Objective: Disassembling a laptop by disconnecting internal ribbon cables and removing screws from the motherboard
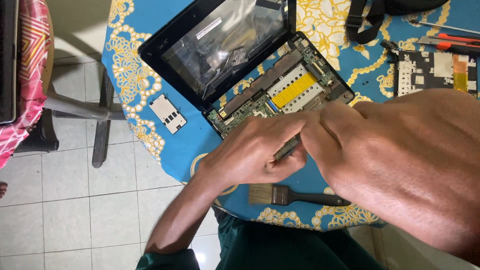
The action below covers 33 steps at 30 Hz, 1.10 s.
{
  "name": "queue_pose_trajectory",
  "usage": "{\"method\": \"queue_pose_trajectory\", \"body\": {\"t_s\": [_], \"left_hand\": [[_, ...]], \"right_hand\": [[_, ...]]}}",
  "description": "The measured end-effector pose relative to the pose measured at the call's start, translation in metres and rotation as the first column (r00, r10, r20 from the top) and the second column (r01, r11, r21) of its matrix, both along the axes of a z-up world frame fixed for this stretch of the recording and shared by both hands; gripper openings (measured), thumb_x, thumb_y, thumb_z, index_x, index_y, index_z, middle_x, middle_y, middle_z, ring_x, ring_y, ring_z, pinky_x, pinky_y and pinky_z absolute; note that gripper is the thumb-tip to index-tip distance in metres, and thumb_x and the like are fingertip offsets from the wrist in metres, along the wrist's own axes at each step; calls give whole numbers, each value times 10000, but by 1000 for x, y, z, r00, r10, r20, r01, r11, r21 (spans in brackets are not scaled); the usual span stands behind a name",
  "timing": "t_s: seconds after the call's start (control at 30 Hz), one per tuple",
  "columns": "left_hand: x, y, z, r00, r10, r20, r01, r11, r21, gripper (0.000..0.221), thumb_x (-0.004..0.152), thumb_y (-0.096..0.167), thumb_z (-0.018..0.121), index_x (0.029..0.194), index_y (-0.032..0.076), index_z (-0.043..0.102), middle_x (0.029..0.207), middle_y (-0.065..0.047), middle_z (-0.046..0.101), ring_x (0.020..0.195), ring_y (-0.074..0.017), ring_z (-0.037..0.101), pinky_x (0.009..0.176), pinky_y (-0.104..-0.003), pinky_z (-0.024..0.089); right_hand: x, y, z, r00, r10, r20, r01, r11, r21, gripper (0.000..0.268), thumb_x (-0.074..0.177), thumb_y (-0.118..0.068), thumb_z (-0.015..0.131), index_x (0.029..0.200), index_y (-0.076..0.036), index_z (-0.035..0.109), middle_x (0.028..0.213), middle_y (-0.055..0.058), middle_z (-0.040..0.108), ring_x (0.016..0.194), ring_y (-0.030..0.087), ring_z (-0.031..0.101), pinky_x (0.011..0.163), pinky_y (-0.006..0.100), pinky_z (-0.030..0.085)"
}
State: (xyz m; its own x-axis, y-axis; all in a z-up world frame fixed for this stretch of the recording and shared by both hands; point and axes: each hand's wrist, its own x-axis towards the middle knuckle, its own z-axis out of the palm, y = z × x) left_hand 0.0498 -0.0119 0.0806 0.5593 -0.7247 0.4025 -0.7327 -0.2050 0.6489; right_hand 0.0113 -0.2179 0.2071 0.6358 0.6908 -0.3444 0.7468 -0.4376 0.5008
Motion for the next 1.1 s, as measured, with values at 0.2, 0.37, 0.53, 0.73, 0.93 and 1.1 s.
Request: {"method": "queue_pose_trajectory", "body": {"t_s": [0.2,0.37,0.53,0.73,0.93,1.1], "left_hand": [[-5,-5,11,988,51,144,1,939,-345,215,995,108,786,1082,8,617,1051,-134,748,895,-278,786,748,-366,658],[-4,4,2,990,41,138,-9,974,-226,205,1102,152,620,1244,7,594,1174,-170,740,1008,-369,785,801,-454,636],[-1,17,-19,999,-35,-7,32,967,-253,351,1137,87,652,1460,101,515,1320,-128,750,1197,-325,817,1043,-439,714],[-3,36,-64,958,277,69,-284,951,124,245,1036,133,654,1242,1,669,1218,-176,738,1141,-360,706,988,-514,583],[-10,31,-79,928,330,174,-358,918,168,265,931,243,816,1107,66,725,1278,-128,665,1225,-348,628,1023,-514,549],[-14,24,-74,898,369,240,-419,882,214,276,931,263,822,1107,68,739,1240,-129,670,1183,-332,634,967,-469,557]], "right_hand": [[19,16,15,873,-469,-134,404,850,-339,697,1132,-709,87,780,-320,545,539,-93,575,515,198,565,469,350,245],[8,-5,-1,989,-146,-28,147,988,43,386,996,-597,371,965,-244,525,632,-55,573,505,211,641,374,395,374],[2,-15,-14,998,28,-62,-19,991,135,80,931,-158,578,1006,-187,577,784,2,549,612,196,621,490,393,559],[14,-37,-21,1000,1,29,-10,947,321,148,1009,-382,519,1070,-256,569,841,-4,509,634,231,616,442,417,478],[16,-43,-20,995,-60,-83,99,764,637,109,1053,-219,569,999,-142,624,833,46,532,608,305,537,480,468,421],[16,-54,-18,990,6,-142,102,669,737,175,976,-129,671,1127,-39,680,807,97,589,604,300,596,564,441,517]]}}
